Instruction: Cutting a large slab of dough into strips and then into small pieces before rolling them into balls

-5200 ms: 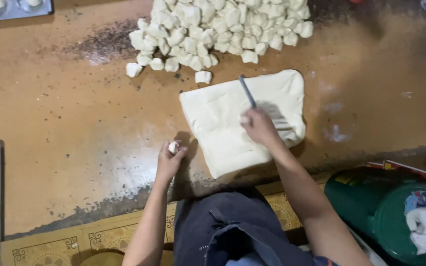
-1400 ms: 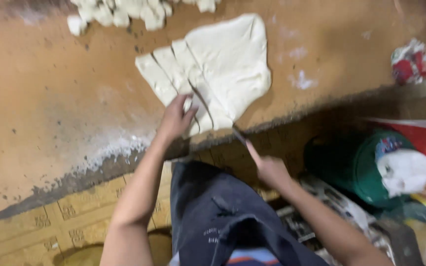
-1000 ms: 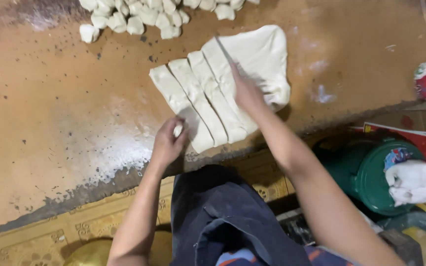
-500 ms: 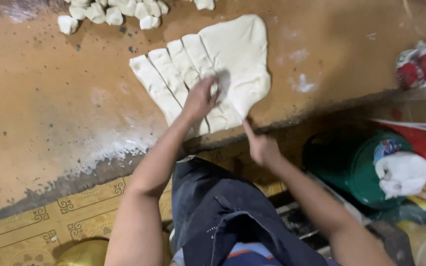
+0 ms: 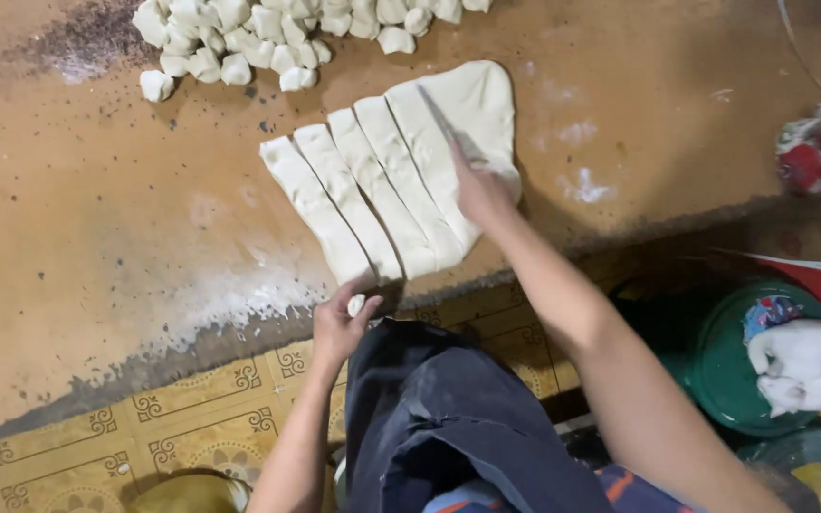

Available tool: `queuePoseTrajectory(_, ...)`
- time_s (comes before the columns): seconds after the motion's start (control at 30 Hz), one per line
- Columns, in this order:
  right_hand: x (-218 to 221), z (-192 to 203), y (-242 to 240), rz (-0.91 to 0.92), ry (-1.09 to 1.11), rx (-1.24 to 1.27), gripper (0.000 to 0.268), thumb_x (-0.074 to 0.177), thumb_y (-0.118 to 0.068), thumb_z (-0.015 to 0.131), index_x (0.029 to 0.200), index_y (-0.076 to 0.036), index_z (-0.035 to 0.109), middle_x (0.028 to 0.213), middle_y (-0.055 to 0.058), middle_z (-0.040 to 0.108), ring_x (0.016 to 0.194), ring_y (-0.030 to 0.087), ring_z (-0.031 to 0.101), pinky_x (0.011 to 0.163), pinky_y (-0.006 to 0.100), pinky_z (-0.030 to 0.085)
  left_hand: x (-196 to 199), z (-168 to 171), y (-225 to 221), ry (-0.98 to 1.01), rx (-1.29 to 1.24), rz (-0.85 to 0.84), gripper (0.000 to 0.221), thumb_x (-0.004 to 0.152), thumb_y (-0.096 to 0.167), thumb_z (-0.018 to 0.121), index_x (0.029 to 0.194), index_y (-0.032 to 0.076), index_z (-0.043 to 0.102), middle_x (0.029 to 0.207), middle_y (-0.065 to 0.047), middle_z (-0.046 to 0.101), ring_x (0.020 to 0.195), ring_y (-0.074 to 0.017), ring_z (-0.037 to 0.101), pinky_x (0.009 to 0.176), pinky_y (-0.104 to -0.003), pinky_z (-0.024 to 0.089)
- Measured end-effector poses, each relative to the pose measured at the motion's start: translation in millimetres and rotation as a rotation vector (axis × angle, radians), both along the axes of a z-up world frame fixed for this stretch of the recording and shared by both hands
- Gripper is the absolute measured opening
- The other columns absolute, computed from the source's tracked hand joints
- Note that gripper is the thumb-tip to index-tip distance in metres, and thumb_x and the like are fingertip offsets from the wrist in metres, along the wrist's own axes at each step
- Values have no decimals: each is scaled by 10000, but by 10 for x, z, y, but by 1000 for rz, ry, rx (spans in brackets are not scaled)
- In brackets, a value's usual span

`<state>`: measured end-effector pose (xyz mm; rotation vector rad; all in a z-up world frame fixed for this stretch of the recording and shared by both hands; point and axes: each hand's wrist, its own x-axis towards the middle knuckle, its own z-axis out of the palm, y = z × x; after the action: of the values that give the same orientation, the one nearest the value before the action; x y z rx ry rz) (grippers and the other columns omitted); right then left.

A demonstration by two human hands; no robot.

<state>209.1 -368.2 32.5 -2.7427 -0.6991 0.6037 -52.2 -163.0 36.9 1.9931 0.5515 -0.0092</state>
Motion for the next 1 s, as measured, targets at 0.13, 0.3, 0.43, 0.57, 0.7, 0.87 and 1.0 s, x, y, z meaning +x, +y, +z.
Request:
queuePoseTrajectory(0.13, 888, -626, 854, -25, -126, -81, 797, 946, -121, 537, 1628, -210, 135, 989, 274, 737, 980, 426, 745, 805, 553, 593, 344, -28, 97, 17, -16, -44, 149, 876, 342, 799, 994, 251, 793, 866, -107, 788, 925, -330, 743, 820, -448, 589)
queuePoseTrajectory(0.3, 478, -704, 453, 43, -107, -146, 832, 881, 36, 427, 1635, -118, 109, 1148, 212, 644, 850, 432, 694, 618, 597, 547, 759, -92, -113, -302, 16, -411, 205, 976, 287, 684, 985, 95, 755, 884, -53, 775, 764, -224, 718, 699, -353, 519)
queuePoseTrajectory(0.43, -654, -55, -475, 24, 9, -210, 845, 913, -25, 453, 1649, -175, 66, 1074, 220, 682, 880, 430, 717, 694, 573, 569, 1086, -24, -446, -266, 13, -391, 140, 940, 300, 729, 1013, 181, 738, 849, -133, 761, 896, -380, 727, 833, -503, 572)
queuePoseTrajectory(0.57, -1805, 246, -1552, 35, 144, -203, 883, 938, -97, 502, 1672, -271, 43, 865, 225, 733, 840, 407, 756, 747, 507, 604, 1356, -203, -896, -309, 99, -403, 173, 988, 315, 676, 1120, 204, 686, 968, -105, 763, 993, -356, 714, 862, -503, 566)
queuePoseTrajectory(0.7, -2554, 344, -2379, -14, 321, -155, 915, 890, -139, 547, 1646, -368, 86, 834, 208, 742, 873, 431, 739, 746, 542, 589, 1795, -4, -1335, -362, 159, -471, 368, 1004, 201, 621, 1343, 63, 584, 1112, -283, 704, 1096, -492, 652, 954, -611, 517)
queuePoseTrajectory(0.87, -2217, 345, -2431, -500, 263, -5, 612, 1049, -328, 353, 1625, -441, 182, 896, 334, 727, 918, 478, 719, 861, 574, 542, 2259, -345, -1685, -148, 223, -696, 651, 849, -74, 570, 1477, -20, 406, 1458, -346, 476, 1395, -530, 397, 1197, -660, 248)
queuePoseTrajectory(1.0, -1445, 666, -1646, -377, 28, 52, 596, 1080, -273, 308, 1663, -302, 193, 736, 294, 689, 648, 444, 681, 618, 520, 528, 2547, -651, -1313, -173, -53, -797, 457, 933, 140, 616, 1380, 48, 606, 1400, -252, 605, 1343, -489, 498, 1160, -613, 366)
